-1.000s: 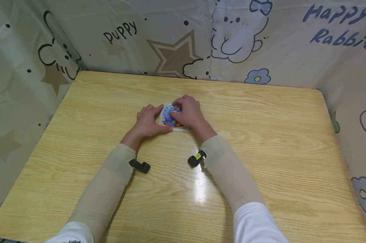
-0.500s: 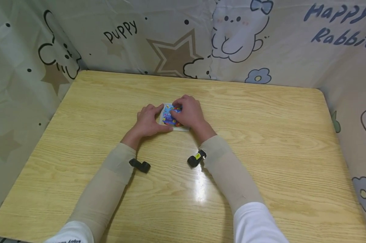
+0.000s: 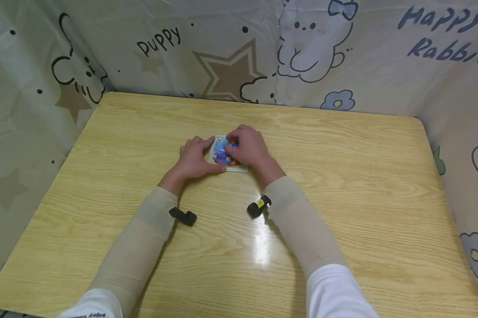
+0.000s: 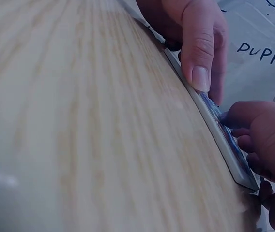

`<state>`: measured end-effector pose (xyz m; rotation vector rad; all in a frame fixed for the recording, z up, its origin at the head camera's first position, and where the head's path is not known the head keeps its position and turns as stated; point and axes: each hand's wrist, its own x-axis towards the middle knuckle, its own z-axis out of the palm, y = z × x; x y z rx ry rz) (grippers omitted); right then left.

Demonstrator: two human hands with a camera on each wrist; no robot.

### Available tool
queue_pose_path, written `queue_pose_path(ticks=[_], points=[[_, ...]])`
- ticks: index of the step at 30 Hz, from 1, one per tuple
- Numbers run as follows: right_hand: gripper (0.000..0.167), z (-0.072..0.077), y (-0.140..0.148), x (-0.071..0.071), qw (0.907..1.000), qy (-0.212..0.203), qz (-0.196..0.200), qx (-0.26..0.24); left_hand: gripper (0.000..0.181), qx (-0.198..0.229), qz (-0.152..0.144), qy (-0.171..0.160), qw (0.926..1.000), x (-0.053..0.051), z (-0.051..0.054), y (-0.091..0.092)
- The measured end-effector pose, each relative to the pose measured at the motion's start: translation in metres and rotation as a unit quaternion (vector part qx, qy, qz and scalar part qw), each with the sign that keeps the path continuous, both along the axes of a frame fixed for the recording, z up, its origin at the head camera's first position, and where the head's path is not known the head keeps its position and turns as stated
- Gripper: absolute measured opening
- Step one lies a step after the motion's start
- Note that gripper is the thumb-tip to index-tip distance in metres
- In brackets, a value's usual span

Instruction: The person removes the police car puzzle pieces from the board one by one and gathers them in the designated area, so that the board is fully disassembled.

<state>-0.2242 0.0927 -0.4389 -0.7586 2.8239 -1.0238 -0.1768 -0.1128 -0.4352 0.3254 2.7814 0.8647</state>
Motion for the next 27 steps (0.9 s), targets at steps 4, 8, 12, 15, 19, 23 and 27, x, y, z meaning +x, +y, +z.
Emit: queue_pose_path(ticks=[4,8,12,15,19,23,27], points=[[0.035,0.000,0.001,0.000,0.9999,0.001,0.007,0.011,0.106,-0.003,-0.001,0.002,1.0000,0.000,0.000,0.000],[0.035,-0.001,0.001,-0.001,0.9998,0.003,0.011,0.018,0.107,-0.003,-0.002,0.002,1.0000,-0.001,0.000,0.000],[0.034,-0.001,0.003,-0.001,0.9998,0.002,0.009,0.016,0.107,-0.003,-0.001,0.001,1.0000,-0.001,0.000,0.000],[0.033,-0.001,0.004,-0.001,0.9999,0.002,0.005,0.014,0.107,-0.003,0.001,0.000,1.0000,-0.001,-0.001,0.001],[0.033,-0.001,0.007,0.000,1.0000,0.002,-0.001,0.010,0.108,0.000,0.002,-0.001,1.0000,-0.001,-0.001,0.000],[0.033,-0.001,0.011,0.000,1.0000,0.003,-0.007,0.003,0.108,0.002,0.003,-0.005,1.0000,-0.001,-0.001,0.000],[0.030,-0.001,0.015,0.000,0.9999,0.005,-0.014,-0.002,0.108,0.003,0.004,-0.008,1.0000,-0.001,-0.001,0.000]])
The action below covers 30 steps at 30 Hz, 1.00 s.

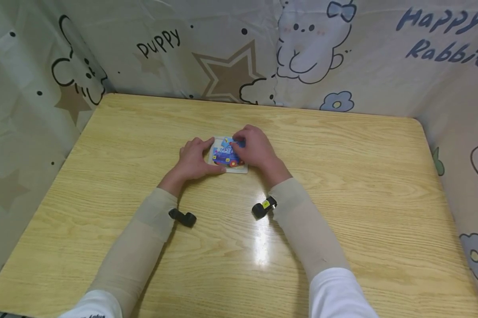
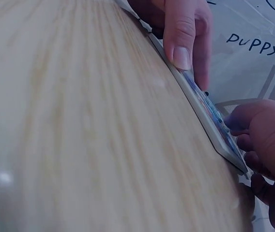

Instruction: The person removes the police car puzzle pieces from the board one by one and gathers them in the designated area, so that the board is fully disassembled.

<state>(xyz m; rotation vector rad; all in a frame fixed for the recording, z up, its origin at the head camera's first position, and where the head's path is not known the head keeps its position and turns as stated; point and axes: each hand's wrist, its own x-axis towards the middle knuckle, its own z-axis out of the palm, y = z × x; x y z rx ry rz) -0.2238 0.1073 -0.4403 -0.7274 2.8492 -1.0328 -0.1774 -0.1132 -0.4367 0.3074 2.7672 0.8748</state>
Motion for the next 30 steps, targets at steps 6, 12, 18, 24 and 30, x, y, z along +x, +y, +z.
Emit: queue_pose_path(ticks=[6,12,18,24,30], points=[[0.036,0.000,0.002,-0.001,1.0000,-0.002,-0.002,0.002,0.108,-0.002,-0.002,0.000,1.0000,0.000,0.000,0.000],[0.039,-0.001,0.000,-0.003,1.0000,-0.001,-0.006,0.004,0.108,-0.004,-0.003,0.000,1.0000,0.000,0.001,0.000],[0.035,-0.001,-0.001,-0.004,0.9999,0.003,-0.007,0.010,0.107,-0.006,-0.001,-0.002,1.0000,0.001,0.001,0.000],[0.034,-0.001,0.000,-0.007,0.9999,-0.005,-0.009,0.009,0.107,-0.005,-0.003,-0.001,1.0000,0.001,0.002,0.000],[0.037,-0.003,0.002,-0.012,0.9999,-0.010,0.004,0.012,0.107,-0.012,-0.006,-0.004,0.9999,0.000,0.000,-0.001]])
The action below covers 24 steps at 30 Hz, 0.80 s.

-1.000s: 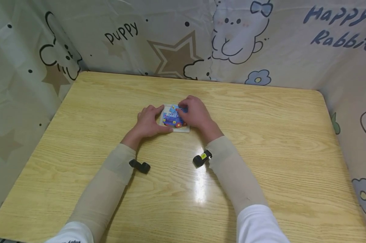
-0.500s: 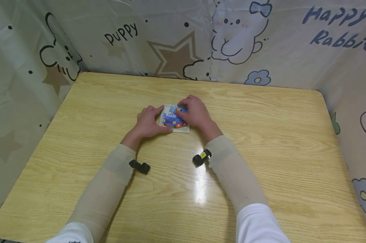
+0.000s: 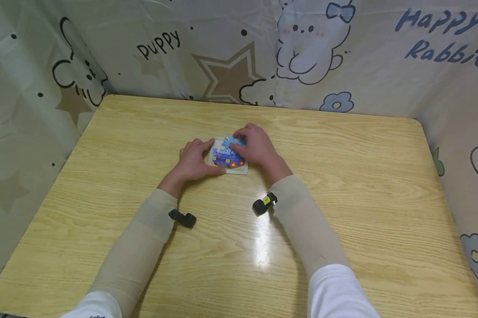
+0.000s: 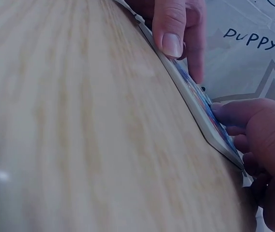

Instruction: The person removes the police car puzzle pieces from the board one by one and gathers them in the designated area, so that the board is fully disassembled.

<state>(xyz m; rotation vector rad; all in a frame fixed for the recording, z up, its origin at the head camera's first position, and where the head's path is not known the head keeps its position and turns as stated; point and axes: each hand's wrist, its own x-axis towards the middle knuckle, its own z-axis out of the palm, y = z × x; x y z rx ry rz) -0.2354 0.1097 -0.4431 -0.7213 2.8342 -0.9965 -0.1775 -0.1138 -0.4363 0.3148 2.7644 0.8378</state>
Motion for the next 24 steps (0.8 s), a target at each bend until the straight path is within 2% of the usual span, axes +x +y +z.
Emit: queue_pose_path(ticks=[9,16,24], points=[[0.037,0.000,0.002,-0.003,0.9999,-0.007,0.014,0.007,0.107,0.009,0.003,-0.002,1.0000,0.000,-0.001,0.000],[0.036,0.001,0.011,-0.001,0.9985,0.016,0.009,-0.051,0.107,0.010,0.004,-0.004,0.9999,-0.001,-0.001,0.000],[0.033,0.007,0.037,0.007,0.9970,0.004,-0.024,-0.073,0.108,0.017,0.007,-0.001,0.9998,0.000,-0.001,0.000]])
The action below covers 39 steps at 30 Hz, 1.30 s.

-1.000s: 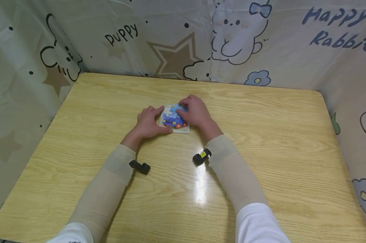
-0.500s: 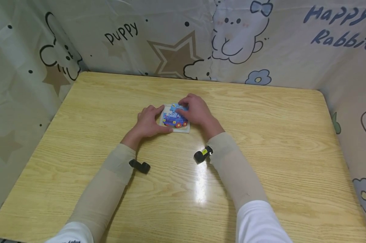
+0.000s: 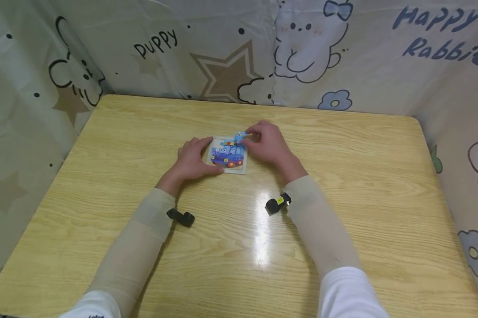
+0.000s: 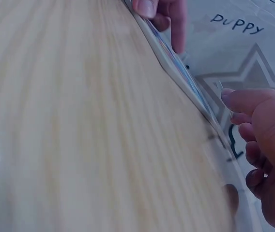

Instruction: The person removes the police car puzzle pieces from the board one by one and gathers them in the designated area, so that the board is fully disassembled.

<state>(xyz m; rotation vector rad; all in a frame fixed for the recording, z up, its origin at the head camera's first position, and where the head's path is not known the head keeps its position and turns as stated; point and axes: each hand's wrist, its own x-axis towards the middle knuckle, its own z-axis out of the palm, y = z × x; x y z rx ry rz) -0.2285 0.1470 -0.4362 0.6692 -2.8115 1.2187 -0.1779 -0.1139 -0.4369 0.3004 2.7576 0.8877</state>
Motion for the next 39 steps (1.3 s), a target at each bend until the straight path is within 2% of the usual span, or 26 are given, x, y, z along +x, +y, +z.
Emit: queue_pose_path(ticks=[10,20,30,39], points=[[0.033,-0.004,0.035,0.005,0.9996,0.000,-0.027,0.013,0.106,-0.006,-0.015,-0.005,0.9999,0.002,0.001,-0.001],[0.032,-0.006,0.059,0.009,0.9985,0.000,-0.044,0.032,0.106,-0.005,-0.016,-0.004,0.9999,0.002,0.002,-0.001],[0.029,-0.006,0.069,0.012,0.9986,0.016,-0.040,0.031,0.106,-0.007,-0.016,-0.001,0.9999,0.001,0.002,-0.002],[0.031,-0.008,0.073,0.013,0.9990,0.007,-0.034,0.026,0.105,-0.002,-0.015,-0.003,0.9999,0.001,0.002,-0.001]])
